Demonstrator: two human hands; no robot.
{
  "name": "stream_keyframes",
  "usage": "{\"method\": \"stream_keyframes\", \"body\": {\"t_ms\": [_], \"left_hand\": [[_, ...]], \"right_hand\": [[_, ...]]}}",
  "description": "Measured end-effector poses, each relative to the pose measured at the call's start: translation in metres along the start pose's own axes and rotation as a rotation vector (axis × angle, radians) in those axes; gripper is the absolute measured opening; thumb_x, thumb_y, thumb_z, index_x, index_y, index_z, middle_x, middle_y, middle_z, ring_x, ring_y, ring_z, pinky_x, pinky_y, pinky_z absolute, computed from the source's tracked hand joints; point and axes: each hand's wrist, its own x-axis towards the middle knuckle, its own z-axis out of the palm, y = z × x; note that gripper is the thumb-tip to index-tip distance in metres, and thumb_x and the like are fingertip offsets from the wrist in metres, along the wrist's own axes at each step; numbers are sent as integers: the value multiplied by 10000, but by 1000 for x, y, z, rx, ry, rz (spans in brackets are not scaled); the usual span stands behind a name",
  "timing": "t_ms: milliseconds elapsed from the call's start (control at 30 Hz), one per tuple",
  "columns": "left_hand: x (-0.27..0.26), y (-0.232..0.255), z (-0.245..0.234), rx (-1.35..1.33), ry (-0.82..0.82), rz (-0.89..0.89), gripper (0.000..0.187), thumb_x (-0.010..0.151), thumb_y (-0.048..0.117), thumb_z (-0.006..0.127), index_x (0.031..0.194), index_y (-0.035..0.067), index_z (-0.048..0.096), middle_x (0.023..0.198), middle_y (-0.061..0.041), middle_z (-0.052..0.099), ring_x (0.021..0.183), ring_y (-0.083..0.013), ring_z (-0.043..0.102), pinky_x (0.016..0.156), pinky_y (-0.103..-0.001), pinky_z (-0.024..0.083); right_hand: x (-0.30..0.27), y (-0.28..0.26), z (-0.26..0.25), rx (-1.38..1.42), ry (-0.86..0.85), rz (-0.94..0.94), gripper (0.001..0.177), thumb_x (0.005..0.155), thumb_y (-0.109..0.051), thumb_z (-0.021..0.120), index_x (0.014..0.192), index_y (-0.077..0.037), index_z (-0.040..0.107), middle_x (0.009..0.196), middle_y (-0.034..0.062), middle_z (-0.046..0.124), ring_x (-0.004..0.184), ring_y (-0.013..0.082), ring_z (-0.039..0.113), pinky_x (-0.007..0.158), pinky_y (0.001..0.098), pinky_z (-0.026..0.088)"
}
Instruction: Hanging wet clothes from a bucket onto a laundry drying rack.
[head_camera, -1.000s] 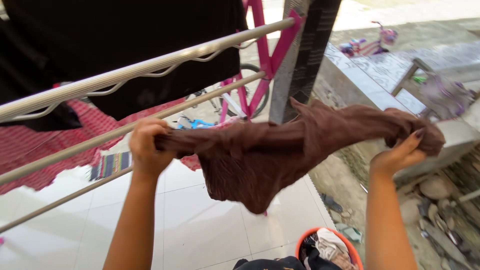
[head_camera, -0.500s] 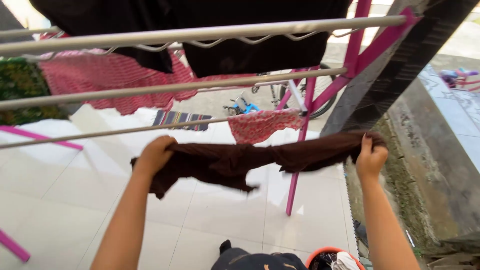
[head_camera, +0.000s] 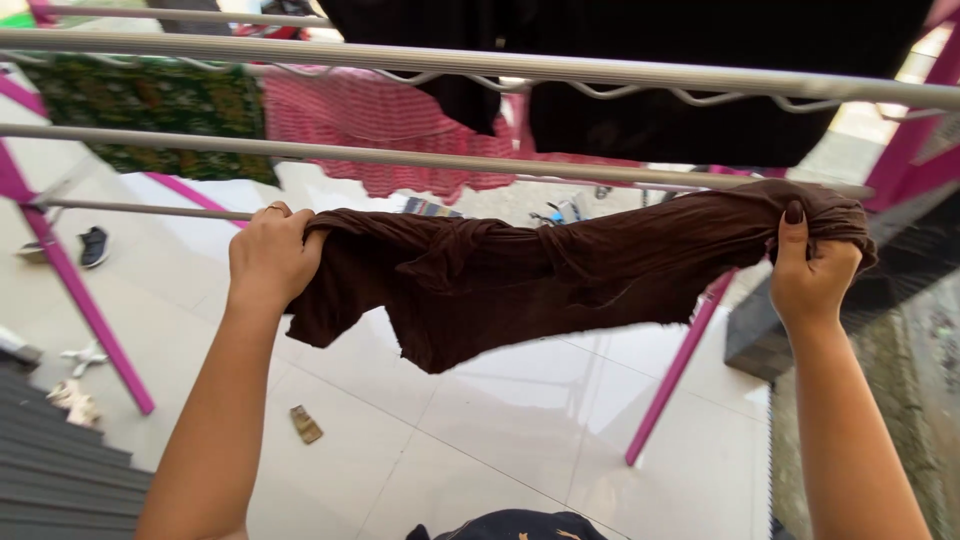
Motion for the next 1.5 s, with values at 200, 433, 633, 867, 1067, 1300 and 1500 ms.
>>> {"method": "stream_keyframes", "body": {"t_ms": [200,433,633,867,1067,1300,1500], "left_hand": [[-2,-110,-23,-377,-67,-326,361,1025,400,560,1107,94,733,842,-162,694,820,-361,649,753,-474,508],[4,-196,-82,-727,-70,-563,463,1060,401,483,1073,-25,664,727,-142,612,574,-268,602,510,-397,494],[12,-243,-116,-1079,-2,-565,447,1032,352,398,1373,71,465,1160,-99,601,911,-281,690,687,-434,618],[18,-289,-127,-1244,159,-286,580,1076,487,318,1476,74,388,1403,-108,566,1297,-267,599,955,-472,570],[55,-321,-122,-1411,280,-16,507,1138,411,365,1481,43,427,1425,-108,582,1328,-263,588,1116,-486,526],[105,-343,-108,-1531,456,116,475,1159,335,414,1536,47,397,1524,-83,516,1422,-218,507,1264,-421,395],[123,-356,-153,-1584,554,459,480,1196,371,421,1534,31,433,1520,-71,540,1449,-198,489,1264,-373,342]], "right_hand": [[26,-91,117,-38,-99,-332,199,1187,-124,631,1141,60,692,1043,167,703,959,285,678,912,353,505],[26,-197,267,14,-170,-538,150,1091,-125,686,1171,-1,714,1078,159,715,1000,340,690,922,402,517],[35,-284,369,136,-369,-601,173,966,-128,745,1105,-26,741,922,149,700,807,322,657,758,424,494],[52,-365,458,306,-442,-752,218,958,-130,742,1146,-21,729,1019,159,705,936,326,667,847,432,510],[27,-391,572,607,-883,-466,299,936,-168,727,1188,-12,683,1114,131,715,1047,258,687,925,399,534],[0,-481,680,929,-1197,37,598,786,-119,841,1269,-1,510,1085,102,664,886,181,656,634,319,560],[93,-543,758,1606,-746,235,258,924,62,560,1166,-24,587,1025,131,733,829,211,739,658,332,632]]}}
